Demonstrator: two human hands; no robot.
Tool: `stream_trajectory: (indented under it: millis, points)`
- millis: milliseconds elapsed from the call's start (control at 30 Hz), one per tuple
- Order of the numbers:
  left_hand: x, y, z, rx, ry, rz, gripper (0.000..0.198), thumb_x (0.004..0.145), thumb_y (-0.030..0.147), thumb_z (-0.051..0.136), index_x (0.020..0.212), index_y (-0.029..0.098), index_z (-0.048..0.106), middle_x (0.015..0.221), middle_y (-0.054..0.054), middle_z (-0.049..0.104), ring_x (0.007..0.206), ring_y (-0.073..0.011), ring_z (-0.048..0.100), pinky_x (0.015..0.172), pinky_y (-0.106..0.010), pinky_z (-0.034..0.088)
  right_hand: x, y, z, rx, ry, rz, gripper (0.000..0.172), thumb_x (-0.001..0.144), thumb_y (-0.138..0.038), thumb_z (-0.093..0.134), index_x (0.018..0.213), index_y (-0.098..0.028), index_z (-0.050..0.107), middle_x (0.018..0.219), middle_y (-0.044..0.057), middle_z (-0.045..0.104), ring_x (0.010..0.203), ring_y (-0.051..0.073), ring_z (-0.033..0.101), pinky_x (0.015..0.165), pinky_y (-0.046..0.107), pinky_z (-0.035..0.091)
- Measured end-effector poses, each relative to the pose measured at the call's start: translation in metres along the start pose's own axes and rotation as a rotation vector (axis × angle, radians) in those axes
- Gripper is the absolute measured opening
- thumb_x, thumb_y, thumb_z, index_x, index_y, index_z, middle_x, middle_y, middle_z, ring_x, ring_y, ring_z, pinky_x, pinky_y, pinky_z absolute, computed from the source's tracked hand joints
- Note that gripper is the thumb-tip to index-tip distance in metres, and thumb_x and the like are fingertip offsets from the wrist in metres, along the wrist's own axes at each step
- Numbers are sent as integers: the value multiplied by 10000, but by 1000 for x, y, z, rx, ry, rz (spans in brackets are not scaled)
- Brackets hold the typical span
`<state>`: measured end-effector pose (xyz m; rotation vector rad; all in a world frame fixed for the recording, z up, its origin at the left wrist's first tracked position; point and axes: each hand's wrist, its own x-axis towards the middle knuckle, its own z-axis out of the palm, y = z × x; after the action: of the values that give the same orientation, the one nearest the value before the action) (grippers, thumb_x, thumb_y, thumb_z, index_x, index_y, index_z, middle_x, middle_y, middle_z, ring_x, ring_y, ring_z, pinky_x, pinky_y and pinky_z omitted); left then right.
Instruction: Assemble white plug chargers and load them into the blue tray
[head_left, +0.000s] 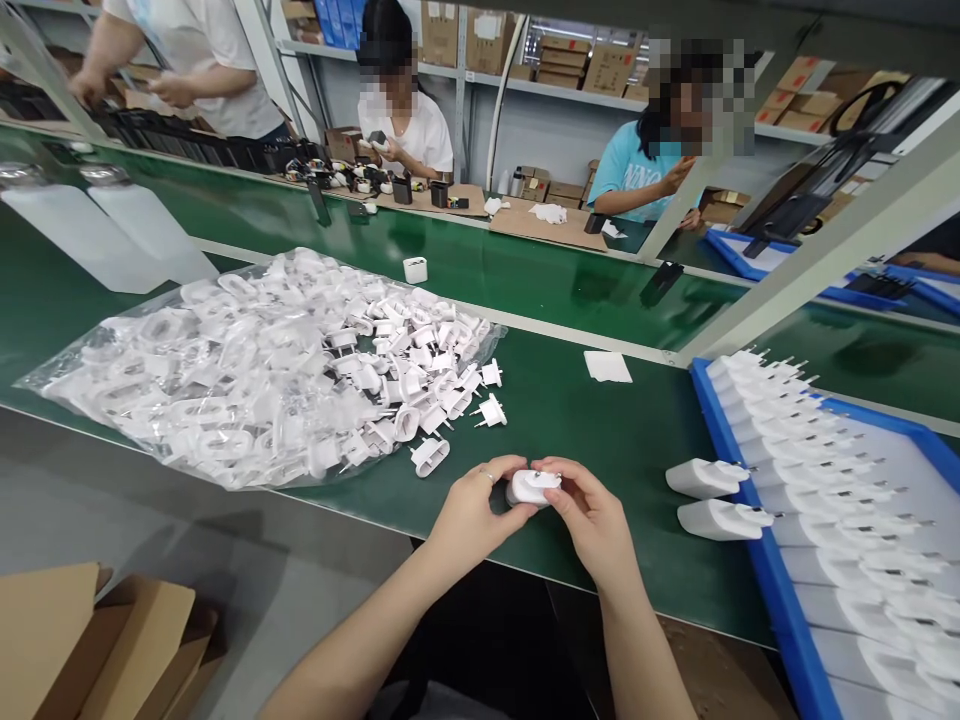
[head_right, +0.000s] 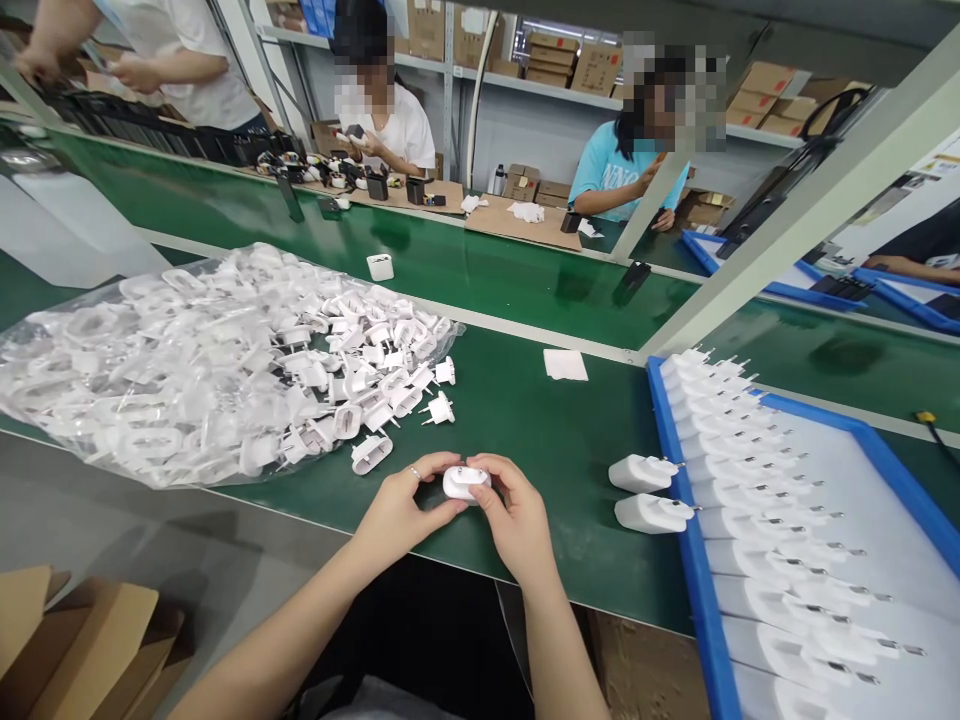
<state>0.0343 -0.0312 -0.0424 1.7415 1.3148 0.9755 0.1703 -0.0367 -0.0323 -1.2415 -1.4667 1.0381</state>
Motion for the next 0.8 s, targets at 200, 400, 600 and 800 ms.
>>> stream_trajectory:
  millis: [200, 400, 600, 800]
  points:
    - [0, 0, -1, 3, -17, -6, 292, 633, 237, 535, 923, 208, 509, 918, -4, 569, 816, -135, 522, 685, -242, 434, -1, 0, -2, -34, -15, 6, 118, 701, -255, 479, 807, -228, 524, 909, 30, 553, 878, 166, 515, 771, 320, 422]
    - [2, 3, -10, 41, -86, 33, 294, 655, 283, 521, 938, 206, 521, 923, -4, 573, 824, -138, 528, 661, -219, 439, -1, -2, -11, -283, -67, 21, 280, 667, -299, 527, 944, -253, 518, 1020, 23, 529, 956, 180, 474, 827, 340, 382]
    - [8, 21, -21, 315, -130, 45, 203, 624, 280, 568, 814, 208, 574, 813, -5, 585, 678, -142, 554, 575, -222, 434, 8, -25, -18, -558, -254, 34, 262, 676, -218, 494, 925, -280, 543, 994, -19, 547, 888, 164, 507, 759, 287, 406]
    - [24, 52, -14, 685, -232, -93, 112, 494, 76, 612, 470, 157, 539, 435, -5, 499, 423, -162, 513, 406, -227, 374, 25, -47, -17, -733, -447, 71, 182, 618, -95, 465, 688, -238, 552, 737, -35, 575, 660, 134, 516, 560, 232, 379]
